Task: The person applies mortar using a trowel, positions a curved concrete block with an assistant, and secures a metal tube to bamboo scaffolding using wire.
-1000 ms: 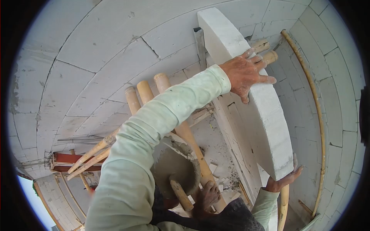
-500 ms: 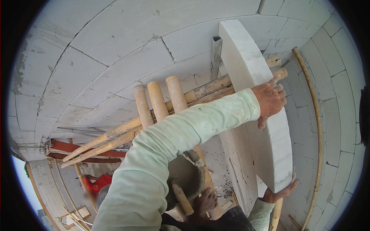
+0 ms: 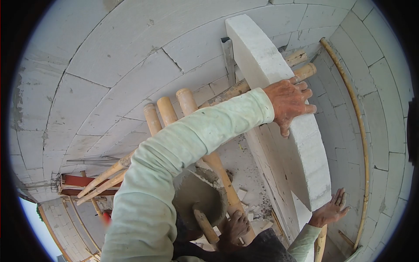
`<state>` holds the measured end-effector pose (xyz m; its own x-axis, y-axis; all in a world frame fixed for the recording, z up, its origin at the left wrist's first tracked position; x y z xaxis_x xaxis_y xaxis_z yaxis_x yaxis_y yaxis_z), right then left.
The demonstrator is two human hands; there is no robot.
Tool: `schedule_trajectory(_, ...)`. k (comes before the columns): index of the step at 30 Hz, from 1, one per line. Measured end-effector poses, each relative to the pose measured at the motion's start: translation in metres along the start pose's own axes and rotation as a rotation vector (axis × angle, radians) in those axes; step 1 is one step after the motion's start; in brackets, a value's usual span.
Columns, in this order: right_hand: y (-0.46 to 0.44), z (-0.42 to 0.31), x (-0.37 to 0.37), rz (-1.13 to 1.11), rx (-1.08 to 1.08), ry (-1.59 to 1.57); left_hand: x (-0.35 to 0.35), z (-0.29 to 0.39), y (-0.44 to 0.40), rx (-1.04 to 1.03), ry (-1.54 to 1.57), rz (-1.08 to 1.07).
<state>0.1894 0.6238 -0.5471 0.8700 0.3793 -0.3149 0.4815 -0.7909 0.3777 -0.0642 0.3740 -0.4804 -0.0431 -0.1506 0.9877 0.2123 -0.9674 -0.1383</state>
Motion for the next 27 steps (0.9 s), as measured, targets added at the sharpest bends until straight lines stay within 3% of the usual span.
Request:
schedule_trajectory(1,0.000,0.007,-0.010,-0.027,-0.055,-0.045,0.002,0.000,0.000,0.012,-0.019,-0.021)
schedule_trajectory(2,0.000,0.015,-0.016,-0.320,-0.319,-0.115,0.003,0.002,-0.001,0.016,-0.036,-0.042)
schedule_trajectory(6,0.002,0.022,-0.024,-0.144,-0.160,-0.076,0.004,0.004,-0.004,0.001,-0.052,-0.041)
schedule_trajectory(8,-0.002,0.023,-0.020,-0.197,-0.180,-0.111,0.006,0.005,-0.005,0.073,0.002,-0.137)
schedule_trajectory(11,0.001,0.022,-0.021,-0.177,-0.182,-0.104,0.004,0.006,-0.003,0.038,-0.036,-0.026)
schedule_trajectory(16,-0.006,0.024,-0.012,-0.226,-0.147,-0.043,0.010,0.009,-0.009,0.028,-0.040,-0.102)
schedule_trajectory(18,-0.004,0.023,-0.016,-0.234,-0.146,-0.049,0.012,0.009,-0.009,0.100,-0.005,-0.238)
schedule_trajectory(22,0.008,0.011,-0.026,-0.150,-0.110,0.110,0.000,0.002,-0.002,0.016,0.007,-0.135)
schedule_trajectory(24,-0.002,0.016,-0.017,-0.220,-0.079,0.085,0.003,0.001,-0.002,-0.009,-0.004,-0.096)
schedule_trajectory(27,0.004,0.007,-0.024,-0.272,0.037,0.249,0.014,-0.002,-0.008,-0.084,0.184,-0.171)
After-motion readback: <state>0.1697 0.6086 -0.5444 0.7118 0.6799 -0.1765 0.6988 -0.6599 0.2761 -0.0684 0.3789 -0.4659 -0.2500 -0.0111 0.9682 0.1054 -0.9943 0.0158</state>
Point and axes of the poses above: each hand's wrist, its own y-axis away from the middle knuckle, its own x-axis out of the back of the hand, z = x × y, the point moved 2 cm from there along -y, towards the middle knuckle, and after that the axes turned 10 degrees about -x, right-handed, at the moved point
